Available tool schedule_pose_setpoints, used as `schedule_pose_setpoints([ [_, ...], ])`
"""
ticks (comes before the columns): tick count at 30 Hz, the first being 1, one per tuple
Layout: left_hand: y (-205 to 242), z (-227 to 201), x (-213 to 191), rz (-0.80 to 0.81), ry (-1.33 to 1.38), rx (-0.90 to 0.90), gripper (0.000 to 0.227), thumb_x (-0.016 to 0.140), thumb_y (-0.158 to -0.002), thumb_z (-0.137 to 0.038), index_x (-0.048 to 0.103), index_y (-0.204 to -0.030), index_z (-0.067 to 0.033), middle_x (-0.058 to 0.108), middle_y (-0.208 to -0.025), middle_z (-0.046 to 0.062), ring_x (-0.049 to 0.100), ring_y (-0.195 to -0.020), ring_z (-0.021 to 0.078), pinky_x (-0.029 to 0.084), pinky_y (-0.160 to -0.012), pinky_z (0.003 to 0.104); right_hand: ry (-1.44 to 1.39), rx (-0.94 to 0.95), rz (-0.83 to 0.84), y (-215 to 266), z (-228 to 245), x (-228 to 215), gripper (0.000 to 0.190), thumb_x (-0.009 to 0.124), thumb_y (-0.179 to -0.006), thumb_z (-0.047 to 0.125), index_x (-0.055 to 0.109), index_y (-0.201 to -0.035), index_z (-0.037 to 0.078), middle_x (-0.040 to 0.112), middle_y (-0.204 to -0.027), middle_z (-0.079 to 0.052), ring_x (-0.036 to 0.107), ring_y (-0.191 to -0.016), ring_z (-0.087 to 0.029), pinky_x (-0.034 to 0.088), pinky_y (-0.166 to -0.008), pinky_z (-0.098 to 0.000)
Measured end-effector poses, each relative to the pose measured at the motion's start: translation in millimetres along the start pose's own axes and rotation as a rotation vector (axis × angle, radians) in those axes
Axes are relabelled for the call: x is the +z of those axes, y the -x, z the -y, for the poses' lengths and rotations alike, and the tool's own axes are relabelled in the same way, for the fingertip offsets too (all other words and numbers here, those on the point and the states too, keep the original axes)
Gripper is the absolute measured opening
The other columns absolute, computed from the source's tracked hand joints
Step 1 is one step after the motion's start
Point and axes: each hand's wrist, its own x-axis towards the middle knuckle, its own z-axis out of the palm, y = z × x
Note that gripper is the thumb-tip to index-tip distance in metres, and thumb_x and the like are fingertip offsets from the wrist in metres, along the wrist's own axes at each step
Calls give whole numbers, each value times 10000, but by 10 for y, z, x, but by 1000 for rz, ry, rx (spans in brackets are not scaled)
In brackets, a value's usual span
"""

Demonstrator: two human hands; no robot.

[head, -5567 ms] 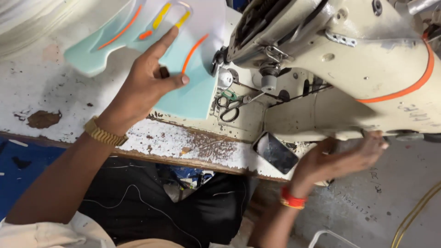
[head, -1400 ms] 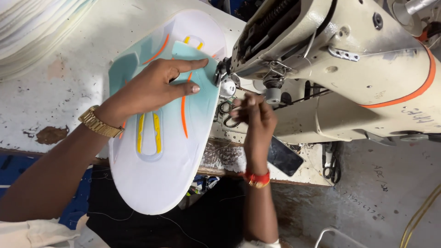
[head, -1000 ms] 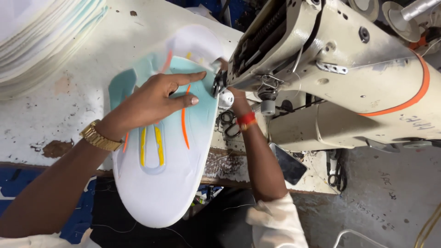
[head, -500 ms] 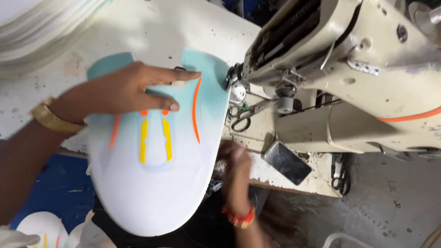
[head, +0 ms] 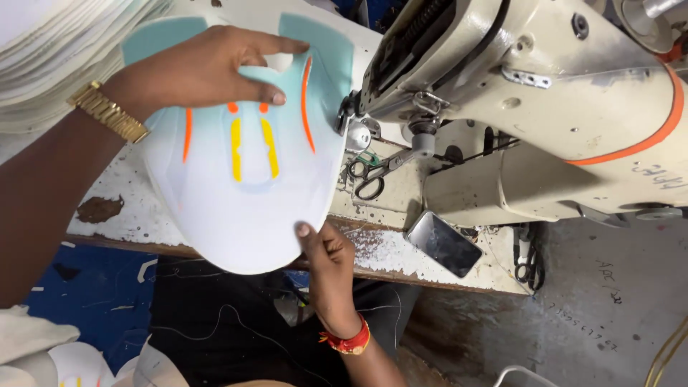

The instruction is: The person uses a sewing machine to stitch the edges of light blue and white fabric pieces, likely face masks. They repeatedly pick up a piece from a stack, guide it through the machine, and place the finished item on a separate pile.

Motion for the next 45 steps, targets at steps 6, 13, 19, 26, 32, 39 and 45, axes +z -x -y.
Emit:
schedule_pose_setpoints([
  [6, -389, 387, -37, -82, 23, 207, 762, 753, -899, -361, 499, -1596, -186, 806, -1055, 138, 759, -944, 196, 547, -893, 345, -67, -90, -58, -316, 10, 37, 258, 651, -1009, 214, 734, -1101, -12, 749, -898, -41, 650, -801, -75, 542, -771, -252],
  [13, -596, 607, -49, -268, -88, 42, 561, 795, -904, -502, 717, -1177, -19, 726, -967, 157, 701, -782, 250, 557, -710, 371, -90, -142, -102, -628, 82, 66, 267, 642, -1044, 202, 657, -861, 8, 688, -746, -45, 643, -657, -93, 574, -606, -284],
  [19, -529, 744, -38, -364, -70, -52, 539, 772, -967, -518, 705, -1067, 8, 681, -788, 149, 664, -659, 267, 540, -586, 388, -141, -187, -107, -753, 230, 134, 224, 621, -1032, 184, 696, -972, -18, 701, -805, -53, 667, -686, -109, 594, -610, -299],
  [26, 32, 719, 50, -379, 659, 38, 290, 728, -1021, -211, 669, -1205, 6, 735, -1077, 24, 724, -950, 128, 614, -834, 287, -125, -230, -118, -786, 110, 103, 258, 638, -1089, 129, 610, -885, -26, 653, -767, -86, 723, -658, -182, 647, -642, -340],
  [32, 707, 702, 339, -687, 242, 279, 402, 701, -1128, -109, 556, -1459, 66, 637, -1403, 184, 617, -1278, 239, 533, -1083, 334, -163, -199, -114, -711, 272, 221, 174, 606, -1041, 125, 673, -1015, -33, 725, -834, -79, 707, -660, -141, 607, -619, -296],
  [39, 1272, 134, 710, -669, 505, -55, 502, 648, -1019, -88, 507, -1494, -6, 633, -1415, 147, 660, -1185, 189, 576, -921, 306, -142, -211, -114, -727, 230, 117, 204, 612, -1064, 137, 718, -1048, -37, 694, -801, -37, 642, -649, -75, 585, -610, -282],
  [45, 1425, 50, 1130, -714, 384, 16, 500, 656, -1000, 20, 520, -1478, 61, 590, -1445, 238, 597, -1249, 224, 512, -992, 322, -132, -208, -119, -690, 227, 37, 179, 644, -1054, 124, 729, -1060, -34, 694, -847, -9, 570, -700, -42, 481, -638, -226],
])
